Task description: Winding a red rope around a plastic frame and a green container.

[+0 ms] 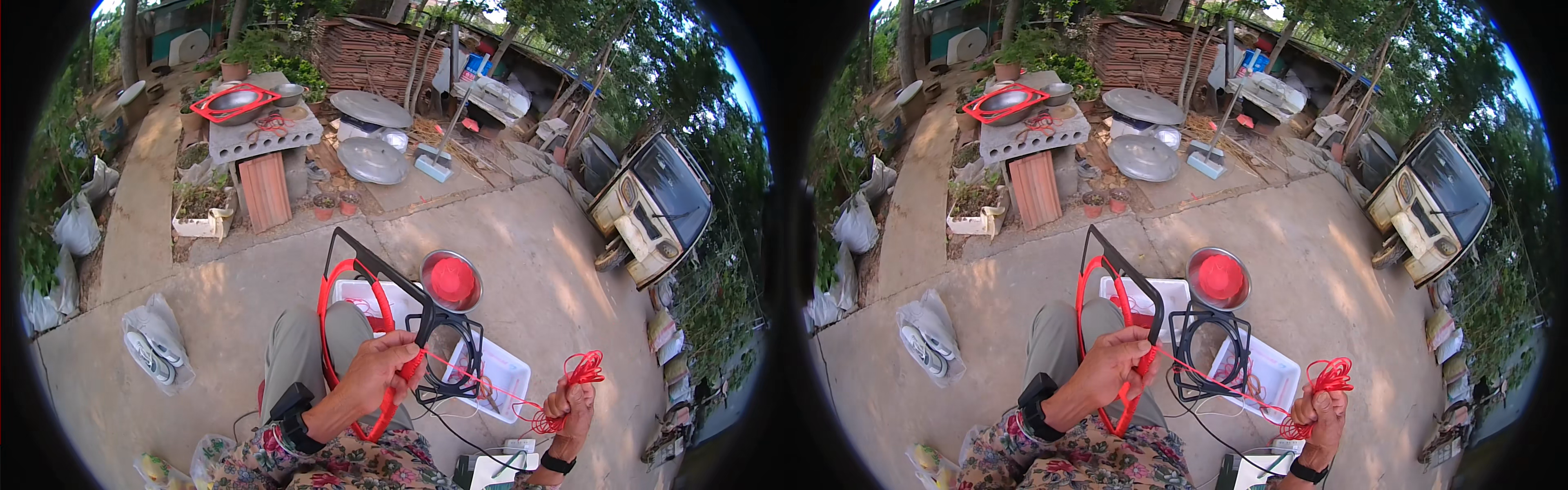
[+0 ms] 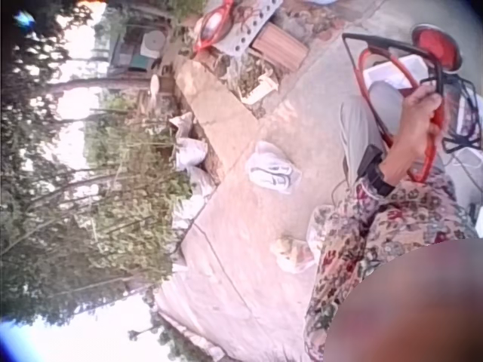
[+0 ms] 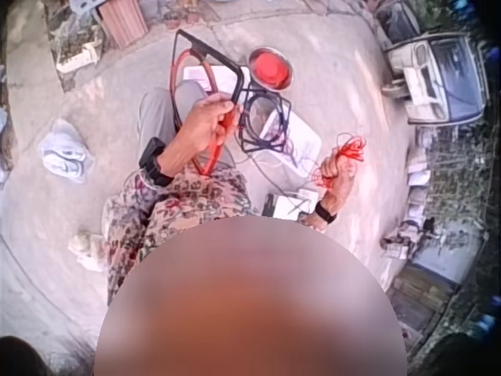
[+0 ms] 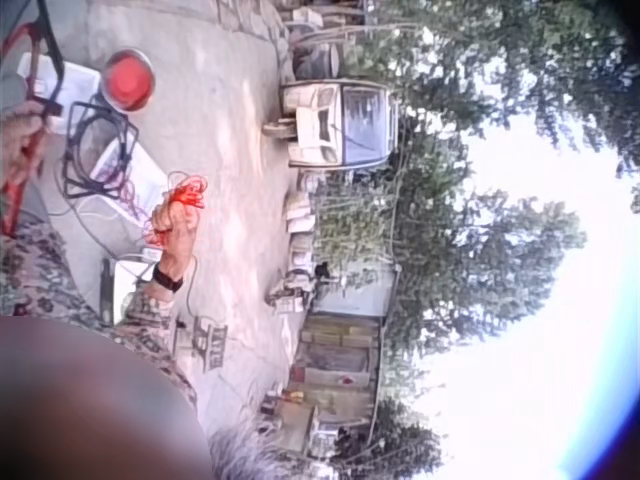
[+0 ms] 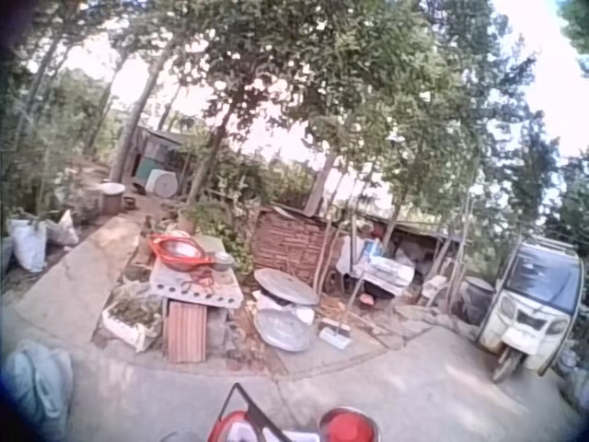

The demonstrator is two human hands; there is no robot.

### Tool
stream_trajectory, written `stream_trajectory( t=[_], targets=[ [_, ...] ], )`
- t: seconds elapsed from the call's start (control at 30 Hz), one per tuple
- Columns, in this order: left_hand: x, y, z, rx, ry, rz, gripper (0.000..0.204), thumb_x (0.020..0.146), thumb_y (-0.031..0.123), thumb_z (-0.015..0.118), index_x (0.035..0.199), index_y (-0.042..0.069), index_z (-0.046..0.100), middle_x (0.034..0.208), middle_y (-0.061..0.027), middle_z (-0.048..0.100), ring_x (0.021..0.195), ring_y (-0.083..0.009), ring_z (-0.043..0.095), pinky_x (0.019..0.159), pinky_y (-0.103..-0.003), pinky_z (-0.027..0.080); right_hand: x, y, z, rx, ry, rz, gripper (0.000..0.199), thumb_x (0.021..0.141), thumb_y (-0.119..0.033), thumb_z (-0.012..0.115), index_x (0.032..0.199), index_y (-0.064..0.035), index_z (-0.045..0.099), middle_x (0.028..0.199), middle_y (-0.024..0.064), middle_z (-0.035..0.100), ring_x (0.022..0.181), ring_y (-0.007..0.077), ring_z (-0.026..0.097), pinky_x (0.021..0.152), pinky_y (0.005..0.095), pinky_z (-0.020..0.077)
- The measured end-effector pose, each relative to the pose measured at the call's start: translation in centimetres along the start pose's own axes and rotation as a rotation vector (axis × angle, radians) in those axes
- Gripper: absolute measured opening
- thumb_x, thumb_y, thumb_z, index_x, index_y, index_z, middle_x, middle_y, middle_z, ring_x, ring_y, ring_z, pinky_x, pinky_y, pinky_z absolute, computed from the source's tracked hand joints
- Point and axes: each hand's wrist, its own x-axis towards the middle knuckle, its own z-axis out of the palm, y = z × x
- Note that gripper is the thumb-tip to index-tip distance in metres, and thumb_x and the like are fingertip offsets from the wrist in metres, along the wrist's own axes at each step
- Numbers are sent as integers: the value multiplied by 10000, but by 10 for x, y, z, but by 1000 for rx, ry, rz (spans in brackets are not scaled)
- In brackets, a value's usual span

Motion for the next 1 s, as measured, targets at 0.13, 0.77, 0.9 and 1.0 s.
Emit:
stream_trajectory(
  t=[0.13,0.77,0.9,1.0],
  targets=[
    [0,-4,1,3,-21,12,155,951,134,492,1003,9,567,723,-96,573,567,-174,561,359,-253,420,5,12,1,-36,19,99,336,947,-302,551,1040,20,566,525,-37,351,403,54,261,387,235,216],
    [-42,17,8,98,243,532,405,928,99,554,1299,-7,431,1032,-171,632,780,-259,679,497,-308,564,126,-12,233,-1249,-886,-936,209,712,-111,643,916,-79,606,824,51,445,835,215,457,685,333,335],
    [-34,26,0,28,246,498,348,942,161,544,1222,-39,492,974,-161,646,761,-265,681,496,-327,570,125,-18,233,-1313,-1002,-911,142,737,-116,596,856,-60,543,841,64,464,904,205,456,727,347,338],
    [-22,21,-8,154,234,469,286,942,176,547,1101,-61,558,908,-139,657,748,-264,684,478,-325,564,127,-5,222,-1366,-950,-955,263,735,-89,608,990,-55,550,918,71,507,944,217,466,768,354,344]
  ],
)
